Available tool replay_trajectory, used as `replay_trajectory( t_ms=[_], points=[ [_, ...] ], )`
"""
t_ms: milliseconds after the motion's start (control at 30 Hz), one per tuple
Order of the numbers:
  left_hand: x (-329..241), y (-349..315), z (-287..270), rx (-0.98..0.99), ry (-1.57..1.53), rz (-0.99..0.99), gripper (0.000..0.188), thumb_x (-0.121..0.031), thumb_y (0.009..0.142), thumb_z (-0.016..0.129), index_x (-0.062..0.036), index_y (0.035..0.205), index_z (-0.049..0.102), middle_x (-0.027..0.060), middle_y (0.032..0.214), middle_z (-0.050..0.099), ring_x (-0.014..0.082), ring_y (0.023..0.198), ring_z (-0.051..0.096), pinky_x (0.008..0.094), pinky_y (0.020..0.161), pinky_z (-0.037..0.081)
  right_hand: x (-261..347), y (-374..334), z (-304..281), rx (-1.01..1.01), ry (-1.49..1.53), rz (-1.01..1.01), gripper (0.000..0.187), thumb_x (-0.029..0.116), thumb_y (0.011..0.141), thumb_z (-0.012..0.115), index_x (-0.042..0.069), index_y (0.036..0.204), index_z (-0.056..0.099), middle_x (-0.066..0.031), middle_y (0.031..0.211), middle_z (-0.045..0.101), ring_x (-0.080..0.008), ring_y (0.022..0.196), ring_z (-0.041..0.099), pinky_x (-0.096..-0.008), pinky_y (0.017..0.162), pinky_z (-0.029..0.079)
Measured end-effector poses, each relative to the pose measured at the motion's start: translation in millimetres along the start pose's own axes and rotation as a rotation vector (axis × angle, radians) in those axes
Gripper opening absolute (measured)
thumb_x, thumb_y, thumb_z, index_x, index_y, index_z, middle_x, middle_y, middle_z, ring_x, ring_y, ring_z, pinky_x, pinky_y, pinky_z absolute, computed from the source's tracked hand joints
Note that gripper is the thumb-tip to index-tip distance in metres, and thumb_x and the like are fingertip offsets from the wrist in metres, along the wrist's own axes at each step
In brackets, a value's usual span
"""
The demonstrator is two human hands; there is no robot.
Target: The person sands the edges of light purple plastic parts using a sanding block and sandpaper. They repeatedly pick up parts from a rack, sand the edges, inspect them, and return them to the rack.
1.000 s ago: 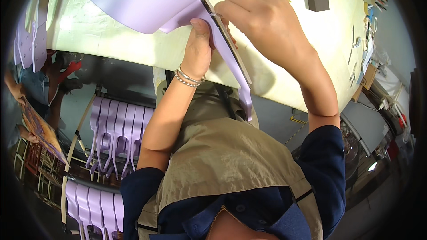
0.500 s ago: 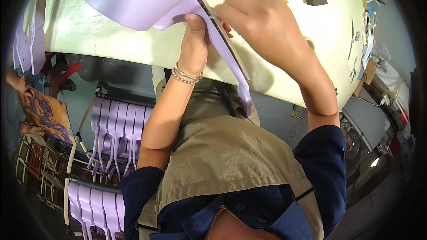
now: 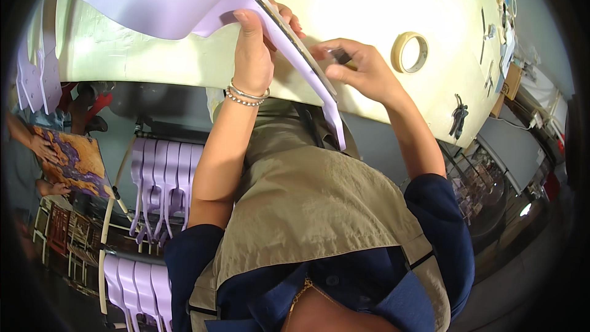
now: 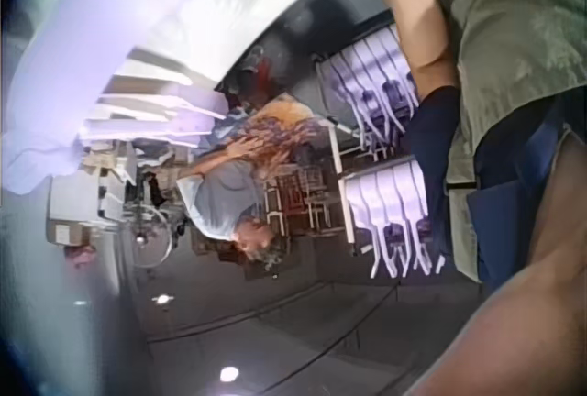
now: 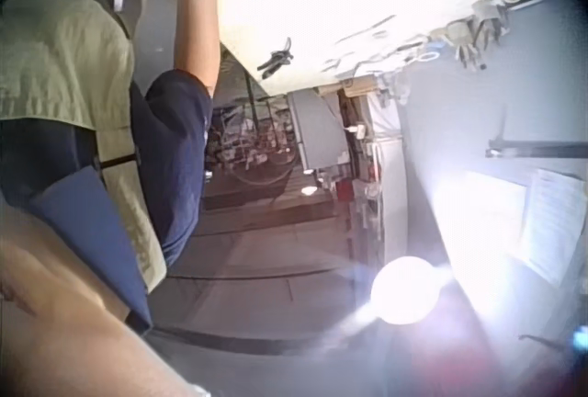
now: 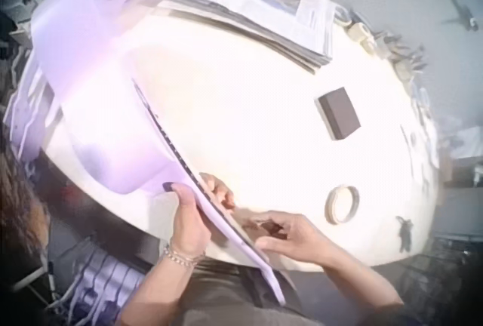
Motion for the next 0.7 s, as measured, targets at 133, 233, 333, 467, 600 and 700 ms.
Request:
replay_trajectory(
  t_ms=[133, 233, 333, 467, 600, 700],
  points=[
    [0.5, -0.8, -0.6, -0.011, 0.000, -0.005, 0.072, -0.079, 0.074, 0.034, -0.0087, 0.086, 0.042, 0.0028, 0.080, 0.043, 0.0204, 0.082, 0.052, 0.0369, 0.078, 0.048, -3.0, -0.7, 7.8, 0.067, 0.081, 0.007, 0.039, 0.026, 0.077, 0.074, 0.004, 0.107, 0.065, -0.0037, 0.083, 0.065, -0.0098, 0.075, 0.056, -0.0252, 0.072, 0.047],
    [2.7, -7.0, -1.0, -0.034, 0.051, -0.008, 0.070, -0.064, 0.086, 0.038, -0.0009, 0.116, 0.041, 0.0095, 0.097, 0.052, 0.0248, 0.095, 0.059, 0.0369, 0.083, 0.050, -7.2, 3.8, -1.1, 0.055, 0.151, 0.031, 0.031, 0.017, 0.079, 0.072, 0.001, 0.105, 0.064, -0.0048, 0.086, 0.067, -0.0096, 0.077, 0.059, -0.0240, 0.072, 0.047],
    [7.3, -21.9, 0.6, -0.030, 0.114, -0.022, 0.065, -0.044, 0.094, 0.044, 0.0001, 0.137, 0.025, 0.0160, 0.110, 0.054, 0.0276, 0.101, 0.059, 0.0394, 0.089, 0.049, -4.4, 10.6, -15.9, -0.089, 0.188, 0.018, 0.028, 0.016, 0.080, 0.071, 0.001, 0.103, 0.064, -0.0041, 0.088, 0.066, -0.0073, 0.075, 0.058, -0.0227, 0.067, 0.045],
    [31.1, -54.6, 13.0, 0.071, 0.358, -0.177, 0.057, -0.025, 0.095, 0.048, 0.0026, 0.137, 0.022, 0.0156, 0.110, 0.057, 0.0226, 0.095, 0.062, 0.0293, 0.078, 0.051, 21.5, 21.9, -30.8, -0.339, -0.297, -0.084, 0.035, 0.025, 0.077, 0.073, 0.005, 0.104, 0.064, -0.0068, 0.098, 0.065, -0.0109, 0.076, 0.058, -0.0251, 0.069, 0.046],
    [55.2, -71.9, 26.3, 0.135, 0.219, -0.298, 0.049, -0.019, 0.095, 0.046, 0.0038, 0.132, 0.025, 0.0167, 0.106, 0.059, 0.0252, 0.094, 0.063, 0.0304, 0.077, 0.052, 69.5, 23.8, -71.4, -0.979, -1.079, -0.702, 0.051, 0.034, 0.069, 0.077, 0.013, 0.112, 0.060, -0.0139, 0.114, 0.052, -0.0286, 0.097, 0.055, -0.0395, 0.077, 0.049],
    [52.6, -63.6, 32.9, 0.137, 0.166, -0.279, 0.047, -0.019, 0.094, 0.051, 0.0044, 0.128, 0.029, 0.0154, 0.102, 0.060, 0.0197, 0.089, 0.063, 0.0277, 0.077, 0.050, 81.1, 58.6, -143.5, -1.048, -1.278, -0.480, 0.052, 0.025, 0.080, 0.066, 0.005, 0.122, 0.042, -0.0170, 0.107, 0.054, -0.0314, 0.093, 0.055, -0.0519, 0.092, 0.035]
  ],
)
Point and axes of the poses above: each hand's wrist, its own y-axis towards the middle knuckle, its own z-axis out of the palm, x = y × z, the point moved 7 cm from there along y, towards the middle knuckle
